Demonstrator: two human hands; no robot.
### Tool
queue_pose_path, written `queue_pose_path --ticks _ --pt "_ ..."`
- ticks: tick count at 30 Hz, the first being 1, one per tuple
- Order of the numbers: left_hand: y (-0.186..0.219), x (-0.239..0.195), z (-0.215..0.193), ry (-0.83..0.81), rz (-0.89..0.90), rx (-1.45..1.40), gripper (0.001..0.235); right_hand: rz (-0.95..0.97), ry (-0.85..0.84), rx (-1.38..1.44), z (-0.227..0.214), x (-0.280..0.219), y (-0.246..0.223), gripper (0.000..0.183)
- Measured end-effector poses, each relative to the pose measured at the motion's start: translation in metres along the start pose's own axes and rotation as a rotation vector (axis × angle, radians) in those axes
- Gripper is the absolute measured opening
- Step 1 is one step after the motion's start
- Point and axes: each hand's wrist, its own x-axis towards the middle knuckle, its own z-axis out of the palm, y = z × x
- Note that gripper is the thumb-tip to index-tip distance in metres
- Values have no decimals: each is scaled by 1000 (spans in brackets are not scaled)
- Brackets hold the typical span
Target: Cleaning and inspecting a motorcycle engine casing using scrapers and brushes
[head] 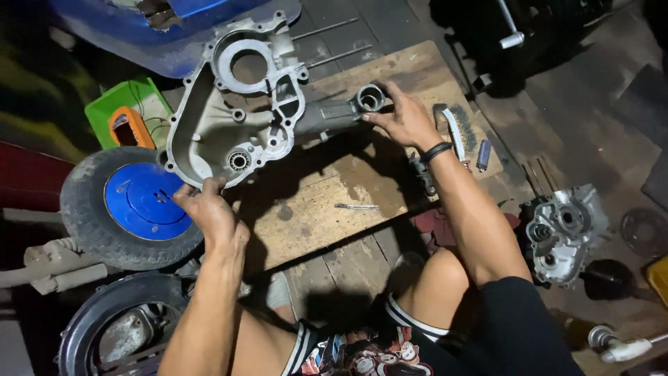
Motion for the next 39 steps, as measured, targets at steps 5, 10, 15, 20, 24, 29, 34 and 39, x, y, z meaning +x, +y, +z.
queue_pose_path --ticks 5,10,15,20,24,29,34,39 --pt "-15 29 -15 31 -64 -36 58 -93 -31 -73 3 25 -7 64" --pt "-15 39 -18 58 -123 -29 55 -101 -87 -147 3 33 -13 64" --pt "-18 54 -25 11 -221 -39 52 -101 -87 -218 11 41 -9 64" --pt "-23 59 -29 7 -263 -51 47 -112 -101 -248 12 37 -22 62" --pt "-31 64 -38 11 -304 -52 46 -133 -98 -295 19 45 -17 61" --pt "-36 70 -42 20 -338 -48 45 -144 -98 -282 20 43 -21 61" --pt "-27 62 -37 24 -339 -39 45 -134 -89 -276 21 43 -13 63" --pt "-36 69 -40 2 -253 -17 59 -128 -82 -204 9 28 -26 61"
